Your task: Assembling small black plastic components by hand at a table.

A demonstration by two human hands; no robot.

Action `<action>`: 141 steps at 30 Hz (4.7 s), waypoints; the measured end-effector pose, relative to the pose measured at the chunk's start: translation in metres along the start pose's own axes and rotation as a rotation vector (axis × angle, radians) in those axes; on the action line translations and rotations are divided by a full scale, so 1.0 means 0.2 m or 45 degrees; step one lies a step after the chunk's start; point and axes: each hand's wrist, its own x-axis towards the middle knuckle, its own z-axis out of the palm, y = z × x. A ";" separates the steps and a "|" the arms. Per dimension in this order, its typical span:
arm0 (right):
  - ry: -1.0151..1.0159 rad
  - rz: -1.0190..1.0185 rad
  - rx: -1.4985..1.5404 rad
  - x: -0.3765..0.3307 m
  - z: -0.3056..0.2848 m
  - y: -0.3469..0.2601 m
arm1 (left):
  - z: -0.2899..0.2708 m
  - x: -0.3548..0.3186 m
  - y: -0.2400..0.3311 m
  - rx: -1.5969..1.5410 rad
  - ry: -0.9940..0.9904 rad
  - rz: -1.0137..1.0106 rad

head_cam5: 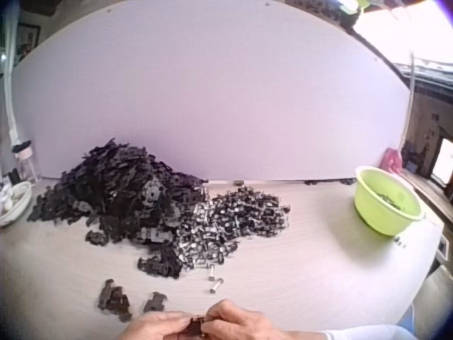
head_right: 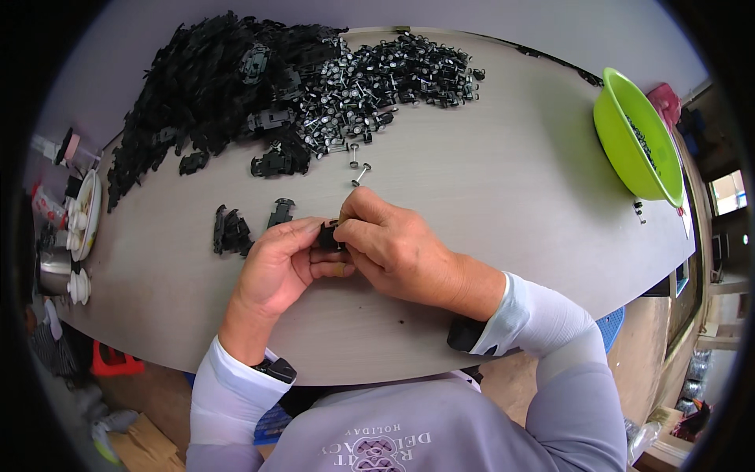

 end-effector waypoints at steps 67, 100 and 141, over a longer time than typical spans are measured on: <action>-0.025 0.263 -0.339 0.00 -0.09 0.31 | -0.01 0.03 0.05 0.286 0.100 0.144; -0.390 0.579 -0.297 0.02 -0.29 0.19 | 0.01 0.00 0.08 0.521 0.235 0.055; 0.087 -0.171 -0.128 -0.02 -0.02 0.01 | 0.03 0.00 -0.01 0.173 0.049 0.062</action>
